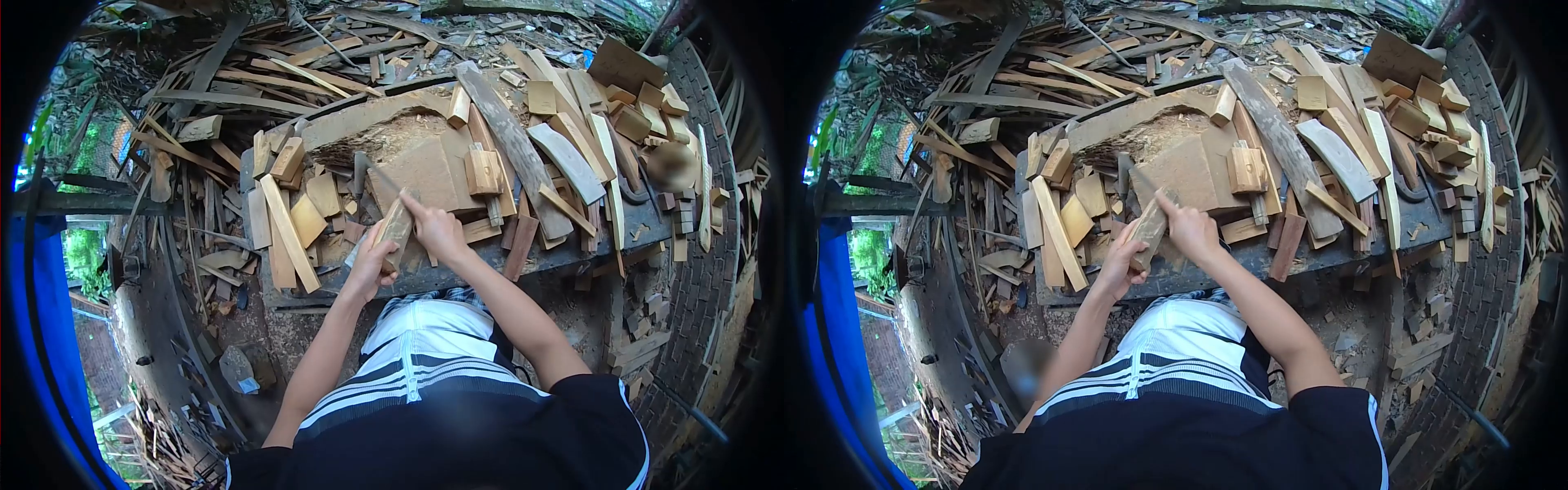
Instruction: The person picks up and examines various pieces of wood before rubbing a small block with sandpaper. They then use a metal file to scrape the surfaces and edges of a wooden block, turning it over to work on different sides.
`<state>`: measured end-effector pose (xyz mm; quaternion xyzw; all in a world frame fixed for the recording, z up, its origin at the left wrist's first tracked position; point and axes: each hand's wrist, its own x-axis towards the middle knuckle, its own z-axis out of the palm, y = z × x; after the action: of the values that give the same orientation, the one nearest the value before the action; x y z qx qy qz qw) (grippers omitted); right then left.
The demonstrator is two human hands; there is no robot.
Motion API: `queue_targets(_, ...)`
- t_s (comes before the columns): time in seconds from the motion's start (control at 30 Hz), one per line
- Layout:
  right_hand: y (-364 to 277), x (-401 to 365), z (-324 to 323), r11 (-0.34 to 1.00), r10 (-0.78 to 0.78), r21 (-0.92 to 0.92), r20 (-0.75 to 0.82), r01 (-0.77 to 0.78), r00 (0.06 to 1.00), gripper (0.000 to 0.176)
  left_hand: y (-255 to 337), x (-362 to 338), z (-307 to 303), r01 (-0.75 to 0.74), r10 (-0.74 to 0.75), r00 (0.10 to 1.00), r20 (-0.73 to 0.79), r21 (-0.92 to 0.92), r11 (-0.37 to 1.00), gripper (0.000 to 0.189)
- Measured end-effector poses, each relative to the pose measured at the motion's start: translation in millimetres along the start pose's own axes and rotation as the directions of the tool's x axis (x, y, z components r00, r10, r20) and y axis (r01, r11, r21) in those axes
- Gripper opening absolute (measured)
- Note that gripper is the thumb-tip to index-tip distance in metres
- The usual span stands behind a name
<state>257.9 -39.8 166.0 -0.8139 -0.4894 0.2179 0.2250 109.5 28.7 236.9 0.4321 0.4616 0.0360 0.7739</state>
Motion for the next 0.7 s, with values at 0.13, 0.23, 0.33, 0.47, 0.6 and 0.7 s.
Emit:
queue_targets(0.13,-4.9,4.3,1.0,0.998,0.021,0.050,0.025,-0.022,0.999,0.051,3.6,-3.8,-2.7,0.015,-0.015,1.000,0.018,-0.014,1.000,0.063)
queue_targets(0.23,-16.5,-25.9,-20.4,0.993,-0.089,0.088,0.055,0.084,0.994,0.050,0.7,-2.8,1.7,-0.004,0.005,1.000,-0.005,0.028,1.000,0.062)
queue_targets(0.33,-1.6,-7.0,-11.1,0.991,0.004,0.133,0.040,-0.010,0.999,0.049,2.9,-2.9,1.8,-0.003,0.003,1.000,-0.018,0.003,1.000,0.060)
queue_targets(0.47,5.3,16.2,3.8,0.981,0.094,0.169,0.043,-0.100,0.995,0.047,6.1,-2.3,1.0,0.016,-0.016,1.000,-0.006,-0.028,0.999,0.056)
queue_targets(0.6,-26.8,-23.0,-26.2,0.987,-0.110,0.128,0.099,0.097,0.989,0.049,-0.3,-2.4,3.0,-0.015,0.015,0.999,-0.040,0.010,1.000,0.057)
queue_targets(0.7,-6.7,8.2,-4.6,0.984,0.018,0.177,0.066,-0.030,0.998,0.048,0.4,-0.4,-3.1,0.008,-0.008,1.000,0.006,-0.083,0.996,0.057)
